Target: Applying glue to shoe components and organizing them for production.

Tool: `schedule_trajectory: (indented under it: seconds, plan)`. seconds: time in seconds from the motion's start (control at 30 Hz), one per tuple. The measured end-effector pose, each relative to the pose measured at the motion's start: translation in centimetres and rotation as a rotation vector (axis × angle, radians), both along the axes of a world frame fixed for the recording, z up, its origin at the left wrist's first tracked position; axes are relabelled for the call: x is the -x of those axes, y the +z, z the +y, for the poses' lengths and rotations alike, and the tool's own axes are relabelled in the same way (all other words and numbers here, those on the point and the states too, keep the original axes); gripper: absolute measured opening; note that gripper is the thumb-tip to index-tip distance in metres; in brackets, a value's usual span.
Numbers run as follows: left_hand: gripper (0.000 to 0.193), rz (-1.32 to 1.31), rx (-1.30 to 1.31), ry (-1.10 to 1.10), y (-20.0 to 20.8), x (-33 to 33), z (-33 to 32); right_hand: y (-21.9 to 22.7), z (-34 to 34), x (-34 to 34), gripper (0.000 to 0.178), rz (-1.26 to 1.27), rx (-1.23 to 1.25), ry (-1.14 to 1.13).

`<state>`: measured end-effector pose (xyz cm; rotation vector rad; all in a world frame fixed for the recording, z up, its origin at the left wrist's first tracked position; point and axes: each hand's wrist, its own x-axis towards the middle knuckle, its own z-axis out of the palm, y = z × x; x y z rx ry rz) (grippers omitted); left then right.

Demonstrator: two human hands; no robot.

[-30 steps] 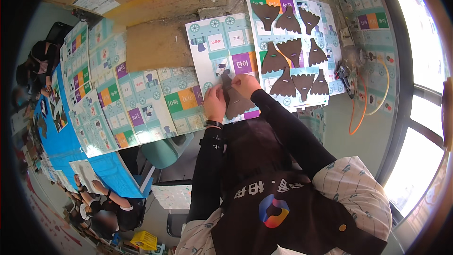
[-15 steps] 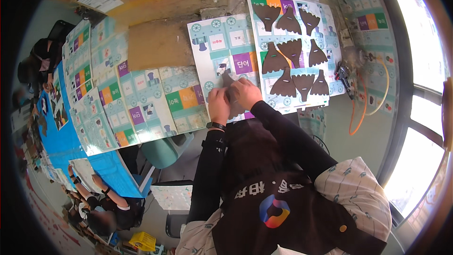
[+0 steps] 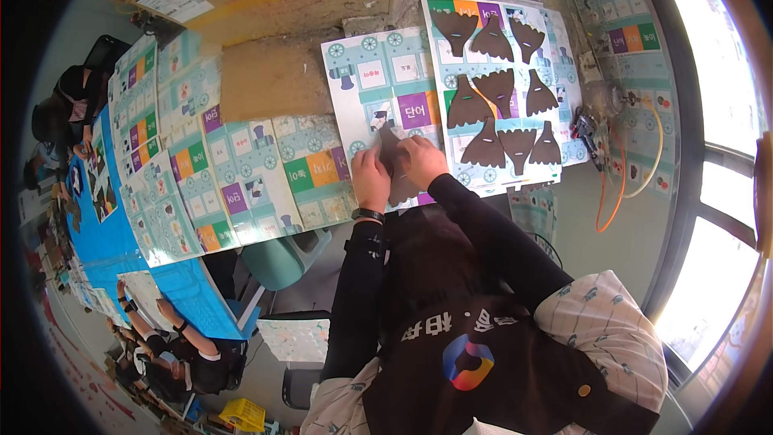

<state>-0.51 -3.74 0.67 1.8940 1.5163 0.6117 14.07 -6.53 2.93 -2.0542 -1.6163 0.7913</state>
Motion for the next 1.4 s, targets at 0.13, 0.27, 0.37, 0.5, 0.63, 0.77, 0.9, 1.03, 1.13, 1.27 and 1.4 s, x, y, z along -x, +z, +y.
schedule_trajectory:
  seconds: [0.13, 0.27, 0.37, 0.5, 0.63, 0.77, 0.9, 1.03, 1.13, 1.27, 1.4]
  plan:
    - [0.040, 0.096, -0.026, -0.026, -0.9, -0.3, 0.3, -0.4, 0.2, -0.2, 0.031, -0.012, 0.010, -0.036]
    - [0.042, 0.195, 0.106, -0.100, -1.5, -1.1, -0.3, -0.9, 0.8, 0.0, 0.044, -0.011, 0.068, 0.014]
    - [0.043, 0.180, 0.065, -0.076, -1.6, -1.6, -0.7, -1.0, 1.2, 0.2, 0.048, -0.024, 0.157, 0.051]
    - [0.044, 0.179, 0.067, -0.066, -1.4, -1.7, -0.7, -0.9, 1.5, 0.2, 0.049, -0.038, 0.206, 0.081]
    - [0.045, 0.198, 0.060, -0.065, -1.6, -1.6, -0.7, -0.9, 1.4, 0.2, 0.049, -0.032, 0.189, 0.076]
    - [0.044, 0.210, 0.106, -0.056, -2.5, -1.8, -1.1, -0.6, 1.8, 0.7, 0.048, -0.067, 0.189, 0.069]
    - [0.028, 0.513, -0.168, -0.188, -2.3, -0.5, -0.7, 0.6, 1.9, -1.7, 0.046, -0.202, 0.280, 0.201]
    - [0.041, 0.126, -0.160, -0.087, 1.3, 1.4, -1.6, 2.4, -3.8, -12.0, 0.046, 0.026, -0.220, -0.247]
    - [0.044, 0.185, -0.082, -0.234, 4.5, 0.6, -4.0, 2.6, -10.3, -24.8, 0.048, -0.102, -0.105, -0.612]
    - [0.045, 0.345, -0.015, -0.367, 5.6, -3.3, -8.1, -1.1, -18.5, -39.7, 0.053, -0.540, 0.142, -0.855]
    - [0.044, 0.220, 0.153, -0.264, 3.7, -5.5, -9.9, -5.2, -21.3, -47.3, 0.051, -0.626, 0.455, -0.423]
